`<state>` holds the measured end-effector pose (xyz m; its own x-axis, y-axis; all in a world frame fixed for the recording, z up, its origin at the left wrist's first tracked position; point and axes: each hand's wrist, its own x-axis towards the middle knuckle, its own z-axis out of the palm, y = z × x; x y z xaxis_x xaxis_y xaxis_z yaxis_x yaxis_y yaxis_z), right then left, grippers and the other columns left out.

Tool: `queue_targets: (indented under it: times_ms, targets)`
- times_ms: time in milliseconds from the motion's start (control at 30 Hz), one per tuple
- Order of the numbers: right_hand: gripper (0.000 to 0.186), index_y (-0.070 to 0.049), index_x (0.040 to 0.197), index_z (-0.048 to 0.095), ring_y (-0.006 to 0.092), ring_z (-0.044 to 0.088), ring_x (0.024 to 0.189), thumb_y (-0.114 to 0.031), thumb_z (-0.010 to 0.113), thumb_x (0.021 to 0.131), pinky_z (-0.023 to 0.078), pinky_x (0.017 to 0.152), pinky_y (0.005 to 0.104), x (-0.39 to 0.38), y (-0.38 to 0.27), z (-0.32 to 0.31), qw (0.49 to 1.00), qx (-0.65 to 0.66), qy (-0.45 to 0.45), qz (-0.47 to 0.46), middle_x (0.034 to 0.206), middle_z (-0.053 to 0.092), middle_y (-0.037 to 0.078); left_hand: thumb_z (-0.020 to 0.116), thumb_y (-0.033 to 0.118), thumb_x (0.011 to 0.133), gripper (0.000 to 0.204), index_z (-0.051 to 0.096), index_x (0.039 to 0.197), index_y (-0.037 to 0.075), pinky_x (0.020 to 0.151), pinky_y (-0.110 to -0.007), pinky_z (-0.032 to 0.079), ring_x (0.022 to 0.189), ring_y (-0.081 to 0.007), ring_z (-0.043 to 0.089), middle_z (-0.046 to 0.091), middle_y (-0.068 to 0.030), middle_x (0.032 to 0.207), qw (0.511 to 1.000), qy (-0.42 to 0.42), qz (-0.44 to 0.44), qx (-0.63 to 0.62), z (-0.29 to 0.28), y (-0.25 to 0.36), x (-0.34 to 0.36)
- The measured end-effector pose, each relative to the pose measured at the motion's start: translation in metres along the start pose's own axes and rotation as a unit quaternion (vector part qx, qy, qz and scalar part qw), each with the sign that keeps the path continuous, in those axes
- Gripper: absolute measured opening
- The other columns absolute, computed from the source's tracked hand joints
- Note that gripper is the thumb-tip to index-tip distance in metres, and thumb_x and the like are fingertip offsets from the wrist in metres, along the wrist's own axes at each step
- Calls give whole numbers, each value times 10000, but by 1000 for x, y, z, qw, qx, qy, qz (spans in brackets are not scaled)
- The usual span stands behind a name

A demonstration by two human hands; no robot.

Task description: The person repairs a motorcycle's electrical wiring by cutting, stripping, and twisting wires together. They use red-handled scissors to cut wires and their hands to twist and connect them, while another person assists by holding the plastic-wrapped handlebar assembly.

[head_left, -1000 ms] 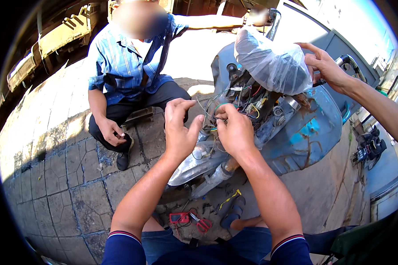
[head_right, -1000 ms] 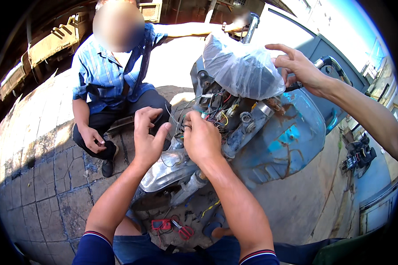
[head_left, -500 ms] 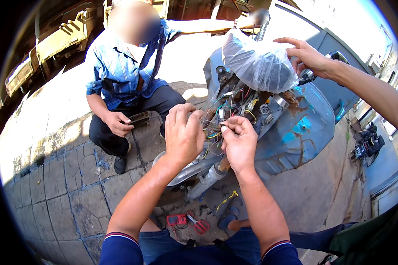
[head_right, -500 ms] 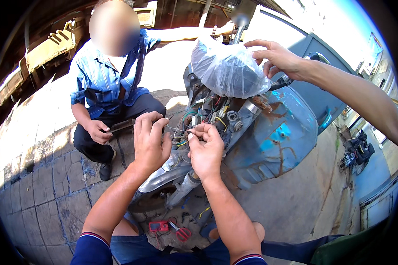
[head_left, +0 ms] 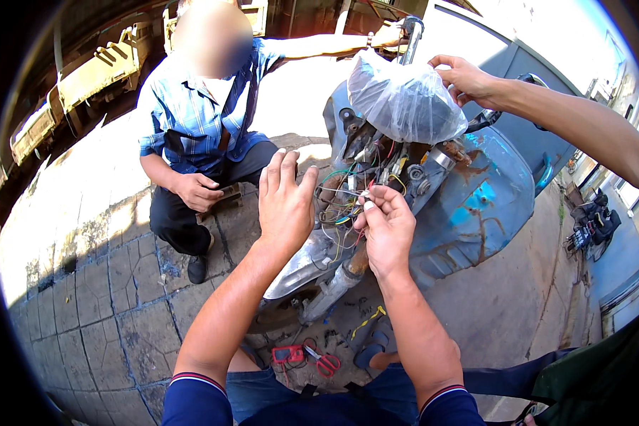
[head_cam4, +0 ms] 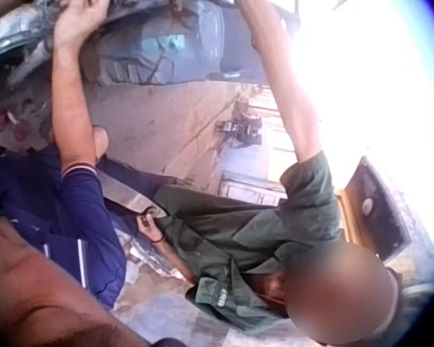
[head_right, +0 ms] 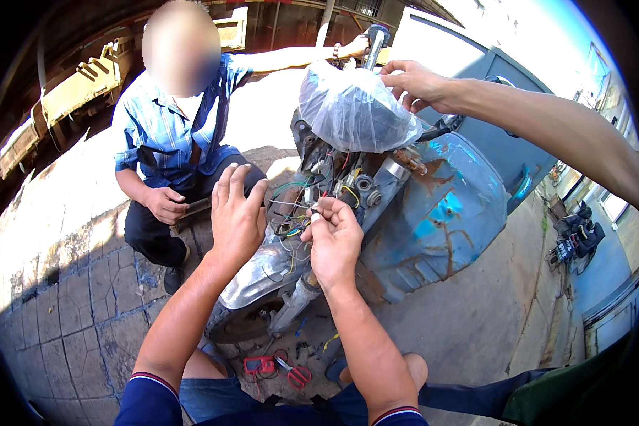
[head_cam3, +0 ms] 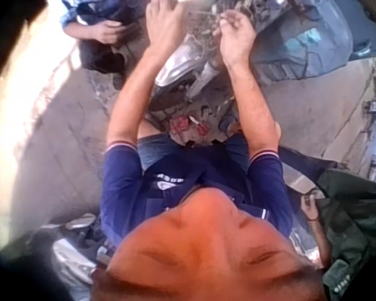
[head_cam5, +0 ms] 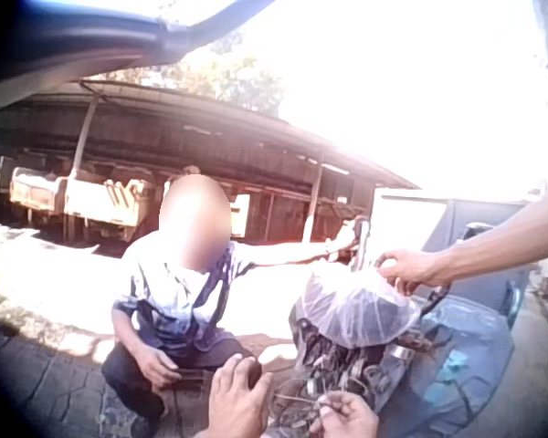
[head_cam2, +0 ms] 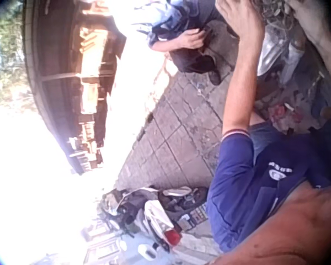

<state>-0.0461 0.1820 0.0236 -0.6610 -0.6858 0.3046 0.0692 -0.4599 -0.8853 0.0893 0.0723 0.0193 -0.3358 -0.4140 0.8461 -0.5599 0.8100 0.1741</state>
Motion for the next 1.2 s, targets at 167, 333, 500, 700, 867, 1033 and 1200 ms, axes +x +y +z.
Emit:
queue_targets:
  times_ms: [167,333,500,700,867,1033,1200]
  targets:
    - [182,51,1145,656,84,610,680,-57,608,1007,509,632,231,-5,0,-4,989,-130,-28,-63,969,667,91,734,-2,784,314,620,1076,5,961,-453,455,1104,-362,575,606,-179,1127,975,37,-120,-181,-11,20,-5]
    - [291,70,1050,723,92,623,730,-178,570,1058,503,639,228,-14,-17,-13,931,-301,8,-206,970,665,78,700,-63,803,167,643,944,7,725,-405,546,841,-349,667,636,-136,953,936,8,37,-349,-10,53,-10]
    - [348,90,1078,690,101,634,711,-231,557,1072,500,570,232,-29,-20,-29,987,-141,47,-52,915,688,107,682,-3,856,162,680,1017,17,731,-416,548,862,-349,679,633,-133,1002,928,-103,-65,-352,9,62,-11]
    - [355,76,1049,653,129,639,680,-256,531,1083,491,548,233,-30,-26,-26,996,-62,39,-45,858,683,108,687,31,868,137,681,1005,34,712,-440,543,853,-362,671,616,-128,980,943,-109,-30,-313,23,55,-8]
    - [340,65,1009,652,129,628,652,-243,531,1084,485,539,236,-33,-17,-31,997,-56,29,-49,826,677,103,672,22,866,121,652,985,36,704,-455,543,856,-381,666,612,-134,965,951,-104,-6,-290,25,50,-9]
    - [325,53,985,660,125,616,620,-228,531,1084,473,525,232,-38,-18,-28,995,-61,25,-68,800,672,95,669,6,859,142,634,994,31,702,-455,541,862,-386,665,617,-139,963,949,-96,4,-299,25,48,-10]
    - [331,57,966,655,129,617,623,-224,526,1086,465,517,234,-47,-24,-30,990,-87,32,-108,812,668,102,654,-16,863,134,632,989,23,701,-451,536,850,-394,661,619,-143,961,941,-68,10,-332,25,56,-6]
